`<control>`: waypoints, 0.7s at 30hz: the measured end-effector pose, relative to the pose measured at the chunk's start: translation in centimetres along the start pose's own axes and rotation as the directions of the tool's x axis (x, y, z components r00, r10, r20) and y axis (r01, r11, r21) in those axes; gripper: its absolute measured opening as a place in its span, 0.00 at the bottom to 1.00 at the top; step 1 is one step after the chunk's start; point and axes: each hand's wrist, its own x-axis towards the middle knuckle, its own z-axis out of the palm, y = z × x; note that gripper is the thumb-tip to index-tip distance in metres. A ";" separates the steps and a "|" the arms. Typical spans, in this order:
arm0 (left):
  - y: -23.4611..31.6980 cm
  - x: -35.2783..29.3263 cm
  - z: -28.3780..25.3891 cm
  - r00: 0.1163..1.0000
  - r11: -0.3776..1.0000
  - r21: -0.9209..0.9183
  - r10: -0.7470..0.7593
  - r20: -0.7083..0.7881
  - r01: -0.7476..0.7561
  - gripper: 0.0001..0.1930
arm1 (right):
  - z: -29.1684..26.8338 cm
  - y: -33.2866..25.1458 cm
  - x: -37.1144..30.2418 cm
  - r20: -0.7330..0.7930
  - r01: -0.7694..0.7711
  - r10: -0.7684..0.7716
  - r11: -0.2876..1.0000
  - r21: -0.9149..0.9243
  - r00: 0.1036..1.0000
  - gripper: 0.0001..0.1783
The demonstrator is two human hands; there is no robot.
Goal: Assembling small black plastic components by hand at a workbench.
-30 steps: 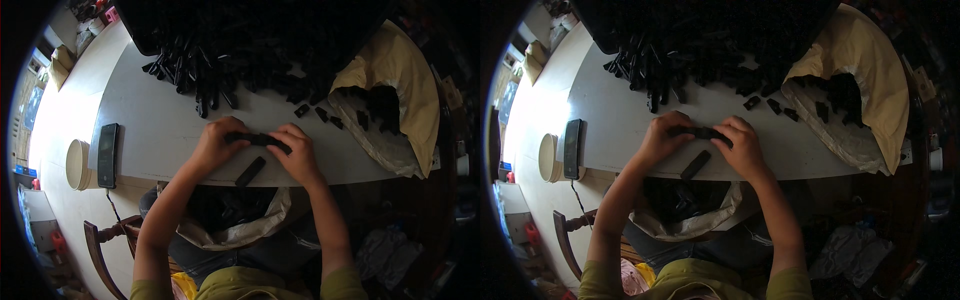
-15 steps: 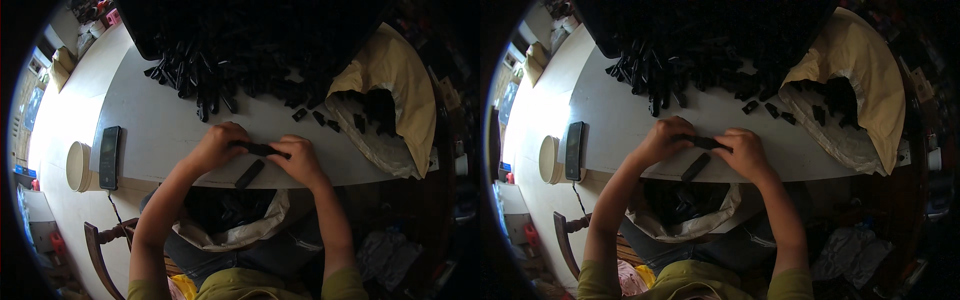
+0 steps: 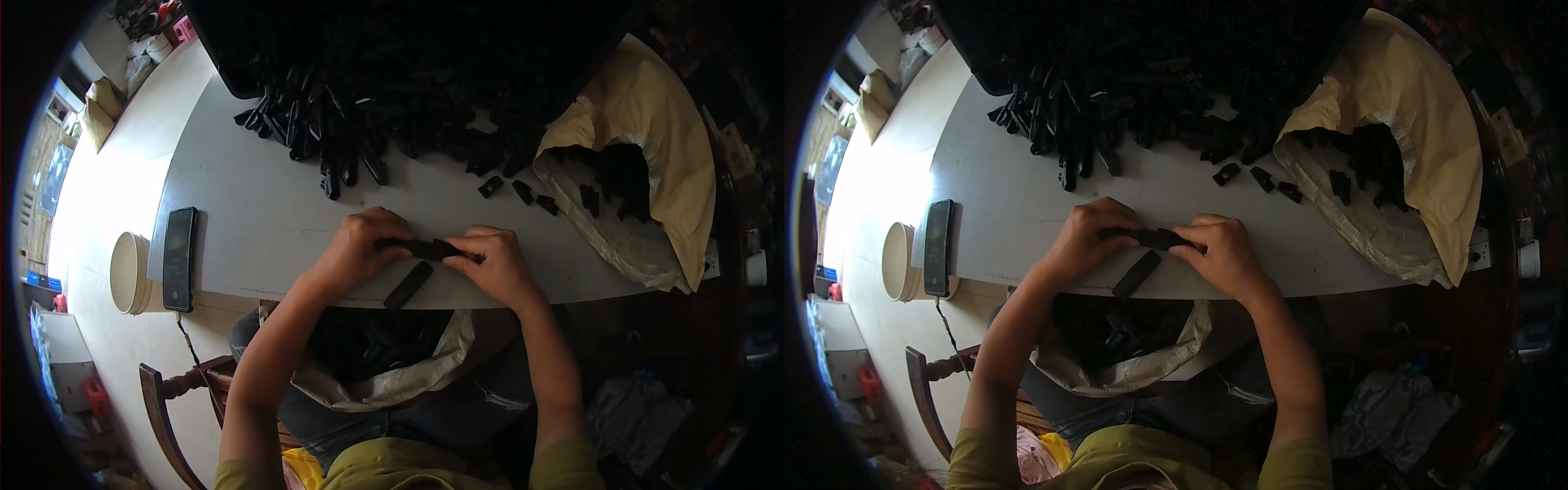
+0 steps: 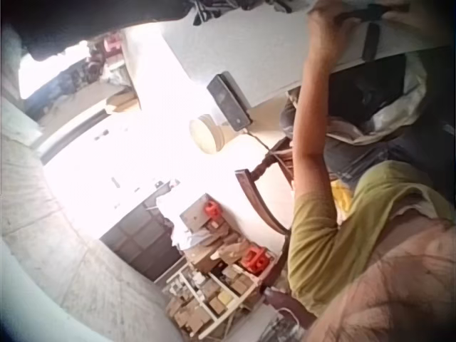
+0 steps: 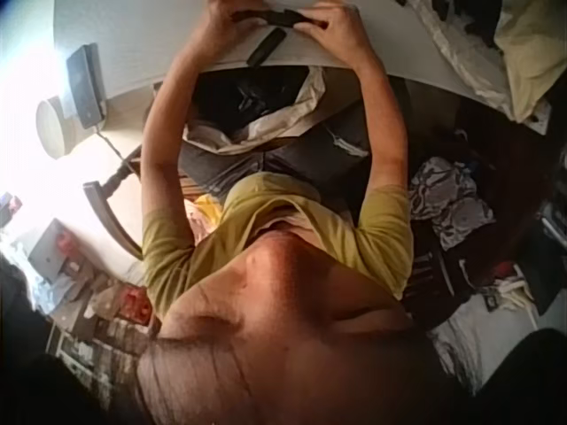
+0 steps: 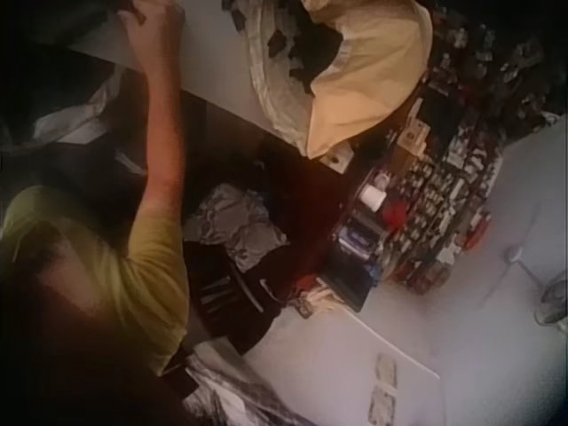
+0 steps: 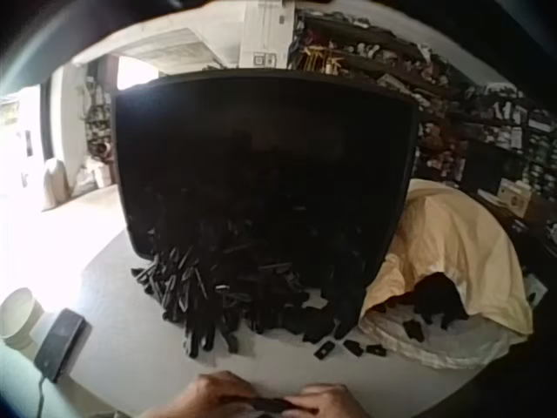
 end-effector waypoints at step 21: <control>-2.3 5.1 -4.7 0.933 0.421 0.896 0.359 -0.017 -0.145 0.12 | -2.5 4.6 2.3 -0.200 0.006 -0.166 0.783 -0.622 0.966 0.13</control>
